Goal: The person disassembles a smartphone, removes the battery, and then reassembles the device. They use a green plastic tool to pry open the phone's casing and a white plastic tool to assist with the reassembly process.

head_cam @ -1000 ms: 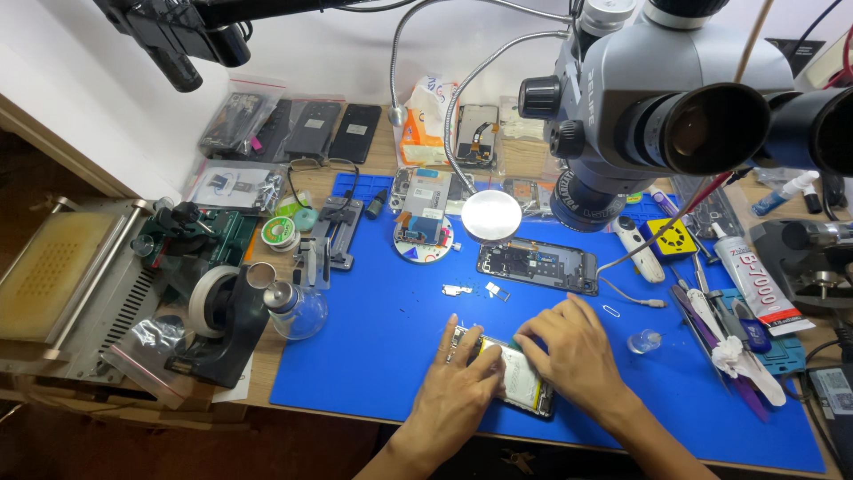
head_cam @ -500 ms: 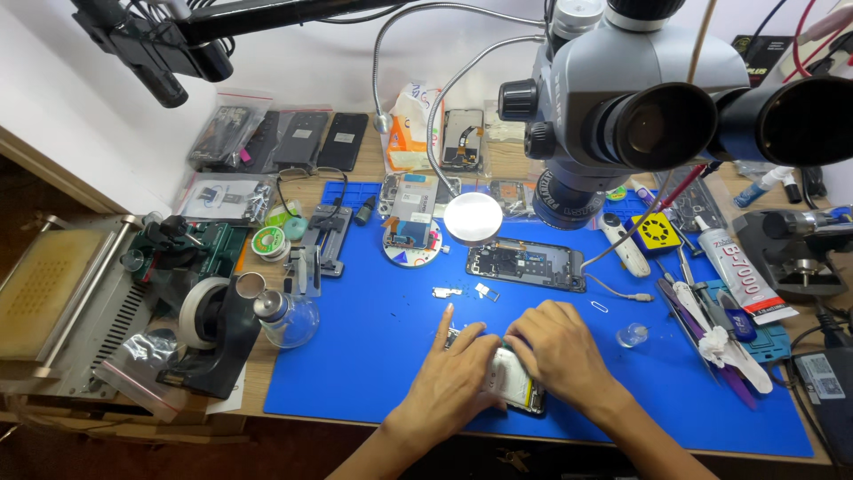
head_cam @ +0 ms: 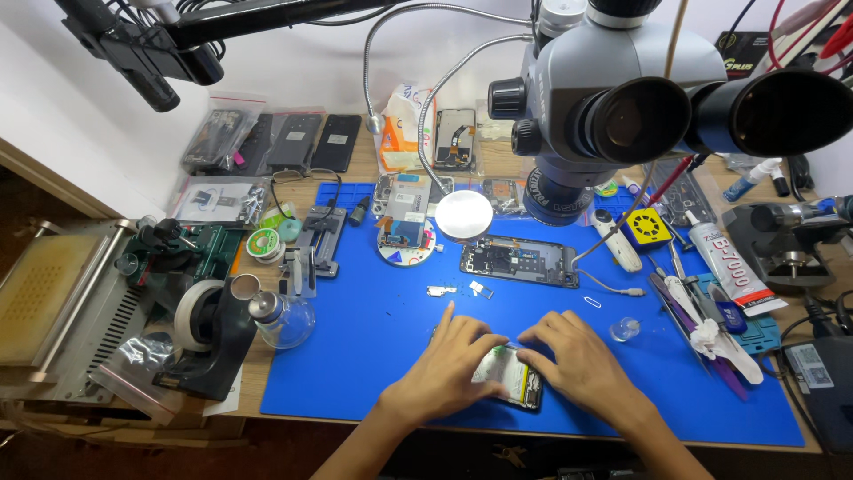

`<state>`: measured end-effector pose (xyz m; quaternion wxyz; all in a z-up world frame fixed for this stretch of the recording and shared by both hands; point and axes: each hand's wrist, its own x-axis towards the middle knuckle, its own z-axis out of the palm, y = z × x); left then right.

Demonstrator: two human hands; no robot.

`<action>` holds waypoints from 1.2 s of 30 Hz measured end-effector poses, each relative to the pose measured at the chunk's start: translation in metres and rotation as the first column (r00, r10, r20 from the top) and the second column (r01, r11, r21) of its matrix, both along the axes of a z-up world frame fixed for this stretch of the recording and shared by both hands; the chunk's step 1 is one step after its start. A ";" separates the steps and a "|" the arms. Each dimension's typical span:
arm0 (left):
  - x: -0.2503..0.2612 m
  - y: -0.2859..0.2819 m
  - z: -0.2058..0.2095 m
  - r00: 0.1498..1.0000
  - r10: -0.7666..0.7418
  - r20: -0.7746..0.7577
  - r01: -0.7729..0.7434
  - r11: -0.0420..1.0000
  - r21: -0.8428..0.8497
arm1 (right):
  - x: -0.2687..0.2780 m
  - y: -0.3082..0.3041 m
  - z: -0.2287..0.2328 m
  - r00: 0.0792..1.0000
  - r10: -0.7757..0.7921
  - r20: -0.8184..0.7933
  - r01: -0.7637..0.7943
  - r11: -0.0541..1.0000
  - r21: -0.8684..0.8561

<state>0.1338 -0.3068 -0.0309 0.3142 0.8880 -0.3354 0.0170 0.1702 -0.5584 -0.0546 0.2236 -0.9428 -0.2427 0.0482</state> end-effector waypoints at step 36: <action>-0.036 -0.019 0.036 0.629 0.652 -0.423 -0.708 0.257 -0.658 | -0.029 0.098 0.064 0.812 -0.042 -0.582 0.522 0.498 0.692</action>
